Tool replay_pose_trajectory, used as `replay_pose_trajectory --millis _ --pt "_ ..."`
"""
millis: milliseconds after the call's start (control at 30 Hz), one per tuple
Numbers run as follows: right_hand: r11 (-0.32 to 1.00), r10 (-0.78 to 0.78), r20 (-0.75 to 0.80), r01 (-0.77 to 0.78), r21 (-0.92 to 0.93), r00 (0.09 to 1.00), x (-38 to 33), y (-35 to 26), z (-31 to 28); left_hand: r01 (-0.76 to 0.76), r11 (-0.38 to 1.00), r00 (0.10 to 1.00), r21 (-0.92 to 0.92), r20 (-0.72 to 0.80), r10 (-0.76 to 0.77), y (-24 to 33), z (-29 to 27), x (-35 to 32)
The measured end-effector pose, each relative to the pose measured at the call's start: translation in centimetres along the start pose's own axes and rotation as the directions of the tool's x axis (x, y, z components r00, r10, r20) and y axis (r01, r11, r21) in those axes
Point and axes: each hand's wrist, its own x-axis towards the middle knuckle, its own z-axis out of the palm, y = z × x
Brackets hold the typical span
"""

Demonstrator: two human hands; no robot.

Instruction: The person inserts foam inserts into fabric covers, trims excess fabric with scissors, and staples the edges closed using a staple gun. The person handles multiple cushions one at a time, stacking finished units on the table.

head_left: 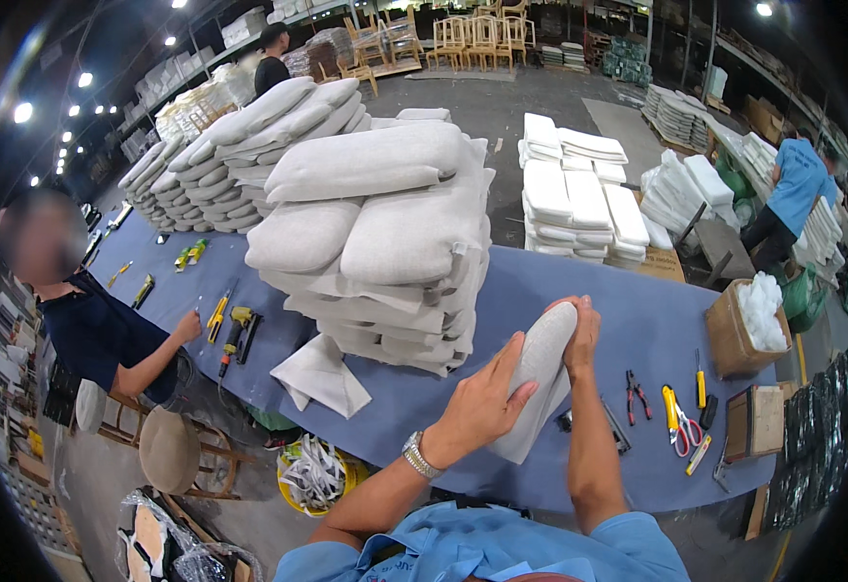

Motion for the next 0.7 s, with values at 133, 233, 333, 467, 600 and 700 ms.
replay_pose_trajectory --millis 133,233,333,467,600,700 --pt "0.998 -0.008 -0.051 0.005 -0.064 0.999 -3.3 1.8 0.2 -0.02 0.999 0.998 -0.038 0.06 0.022 -2.6 -3.1 -3.3" --pt "0.976 -0.004 -0.04 -0.005 -0.218 0.999 -5.4 1.4 -0.4 0.005 1.0 0.99 0.007 0.14 -0.006 -3.1 -5.4 -5.4" --pt "0.935 -0.084 -0.099 0.044 -0.351 0.992 -6.8 0.2 0.6 0.014 0.994 0.983 0.112 0.182 -0.035 -2.2 -6.9 -5.1" --pt "0.888 -0.136 -0.041 0.103 -0.447 0.99 -9.3 -1.1 2.0 0.013 0.966 0.996 0.26 0.087 -0.037 -0.1 -5.1 -0.9" --pt "0.874 -0.171 -0.031 0.137 -0.466 0.985 -10.2 -2.9 1.7 -0.086 0.926 0.996 0.366 0.005 0.091 -0.2 -2.4 1.3" --pt "0.903 -0.133 -0.012 0.116 -0.413 0.991 -8.7 -5.6 0.0 -0.117 0.884 0.993 0.453 0.041 0.11 1.5 -0.8 3.4"
